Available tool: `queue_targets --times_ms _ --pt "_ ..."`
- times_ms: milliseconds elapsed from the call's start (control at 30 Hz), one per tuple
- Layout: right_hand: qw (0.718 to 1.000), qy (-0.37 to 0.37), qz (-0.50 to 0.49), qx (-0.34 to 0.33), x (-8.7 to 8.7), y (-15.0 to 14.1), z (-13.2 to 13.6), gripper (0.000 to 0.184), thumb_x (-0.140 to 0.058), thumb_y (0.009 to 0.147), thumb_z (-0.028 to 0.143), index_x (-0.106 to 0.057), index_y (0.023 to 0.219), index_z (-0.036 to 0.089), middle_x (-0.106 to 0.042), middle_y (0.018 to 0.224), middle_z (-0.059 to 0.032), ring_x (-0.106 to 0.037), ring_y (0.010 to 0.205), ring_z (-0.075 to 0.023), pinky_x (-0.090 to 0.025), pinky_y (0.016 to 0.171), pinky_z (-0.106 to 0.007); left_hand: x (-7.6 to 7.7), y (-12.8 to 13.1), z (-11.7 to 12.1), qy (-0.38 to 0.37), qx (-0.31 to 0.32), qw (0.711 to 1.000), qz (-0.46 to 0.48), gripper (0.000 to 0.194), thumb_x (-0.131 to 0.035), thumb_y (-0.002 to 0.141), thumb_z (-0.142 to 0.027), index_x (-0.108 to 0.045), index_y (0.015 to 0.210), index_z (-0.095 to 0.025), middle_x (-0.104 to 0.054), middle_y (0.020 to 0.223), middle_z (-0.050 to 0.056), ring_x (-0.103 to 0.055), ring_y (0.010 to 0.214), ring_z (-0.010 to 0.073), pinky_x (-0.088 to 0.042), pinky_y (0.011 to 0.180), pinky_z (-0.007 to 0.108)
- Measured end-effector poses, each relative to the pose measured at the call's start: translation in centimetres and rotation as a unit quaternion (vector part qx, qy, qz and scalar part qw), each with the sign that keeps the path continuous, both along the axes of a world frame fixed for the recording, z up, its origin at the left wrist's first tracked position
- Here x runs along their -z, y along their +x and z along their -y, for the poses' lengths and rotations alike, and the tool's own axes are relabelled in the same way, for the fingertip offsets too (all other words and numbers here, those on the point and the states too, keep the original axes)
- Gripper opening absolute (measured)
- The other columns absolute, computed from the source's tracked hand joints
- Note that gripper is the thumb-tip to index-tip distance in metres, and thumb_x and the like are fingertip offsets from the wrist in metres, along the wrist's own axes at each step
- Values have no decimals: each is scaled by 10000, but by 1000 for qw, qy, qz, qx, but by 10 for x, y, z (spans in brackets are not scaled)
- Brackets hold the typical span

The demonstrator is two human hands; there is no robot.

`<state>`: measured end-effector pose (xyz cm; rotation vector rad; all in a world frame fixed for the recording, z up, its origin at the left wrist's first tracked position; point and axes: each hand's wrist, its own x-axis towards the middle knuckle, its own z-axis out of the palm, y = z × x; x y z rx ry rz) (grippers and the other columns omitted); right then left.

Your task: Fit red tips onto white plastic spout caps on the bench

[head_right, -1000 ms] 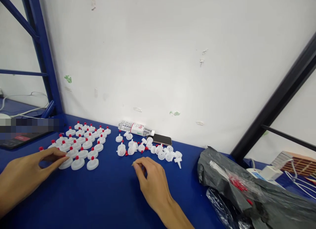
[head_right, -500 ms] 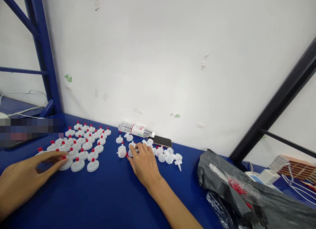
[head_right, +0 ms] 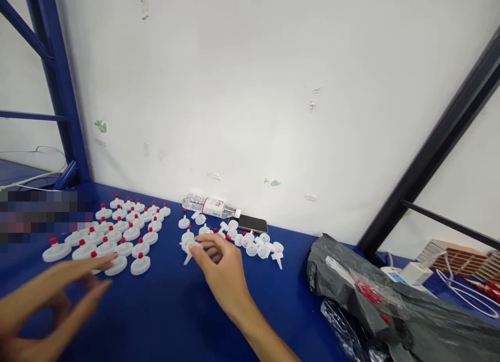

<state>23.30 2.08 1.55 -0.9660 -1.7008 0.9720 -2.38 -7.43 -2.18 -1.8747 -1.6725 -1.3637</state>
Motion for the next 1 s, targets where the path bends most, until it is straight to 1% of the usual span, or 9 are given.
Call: queue_targets --times_ms 100,167,233,333,433,533,600,833,1000 --pt "987 -94 -55 -115 0 -10 16 318 -705 926 482 -720 1078 203 -696 771 2 -651 690 -138 -474 658 -237 14 23 -2 -29 114 990 -83 500 -616 960 -496 -545 1447 -406 -620 1461 -5 -743 733 97 -620 761 182" --pt "980 -115 -47 -158 2 -15 26 309 -712 919 486 -707 1020 194 -661 717 16 -632 646 -125 -451 622 -220 22 27 -5 -53 163 979 -114 477 -563 1007 -419 -507 1481 -440 -612 1479 -26 -780 961 134 -609 853 164" --pt "977 -116 -25 -178 2 -17 32 291 -694 934 483 -698 981 196 -649 692 20 -623 629 -122 -434 602 -212 28 24 -6 -63 189 971 -129 475 -506 1042 -367 -474 1510 -435 -659 1421 -32 -759 1081 146 -588 916 162" --pt "976 -95 6 -194 0 -13 28 307 -558 1016 483 -699 1020 210 -694 743 4 -647 635 -131 -445 593 -217 31 19 -5 -60 187 971 -137 435 -512 1042 -403 -519 1477 -417 -701 1358 -35 -763 1066 136 -580 918 143" --pt "991 12 104 -85 -2 -1 11 282 -488 1052 394 -711 1010 226 -749 825 -8 -666 666 -146 -464 649 -248 28 24 -5 -62 153 981 -105 354 -573 1003 -485 -637 1336 -386 -738 1282 -38 -772 1016 134 -588 887 130" --pt "954 139 250 85 2 16 -11 168 -558 1018 278 -722 1009 244 -769 909 -6 -685 756 -175 -440 717 -283 21 33 -6 -99 147 980 -90 337 -565 995 -524 -692 1254 -349 -766 1216 -23 -773 986 131 -587 875 125" --pt "929 160 306 131 6 25 -22 157 -569 1011 239 -722 1048 240 -770 964 -19 -701 815 -193 -436 725 -288 17 36 -7 -115 147 977 -100 338 -549 999 -527 -714 1230 -345 -777 1191 -18 -770 1000 134 -586 891 134" --pt "885 172 406 152 23 29 -38 130 -619 1005 262 -733 1060 234 -765 1022 -39 -722 916 -219 -456 731 -286 10 37 -11 -102 130 978 -127 309 -522 1008 -486 -776 1117 -347 -808 1089 -30 -790 955 146 -615 828 161" --pt "889 184 393 143 28 28 -41 104 -640 982 222 -742 998 229 -768 988 -55 -726 893 -232 -477 720 -301 9 40 -9 -116 133 975 -133 287 -552 992 -462 -763 1138 -333 -790 1126 -12 -790 937 156 -628 806 178"
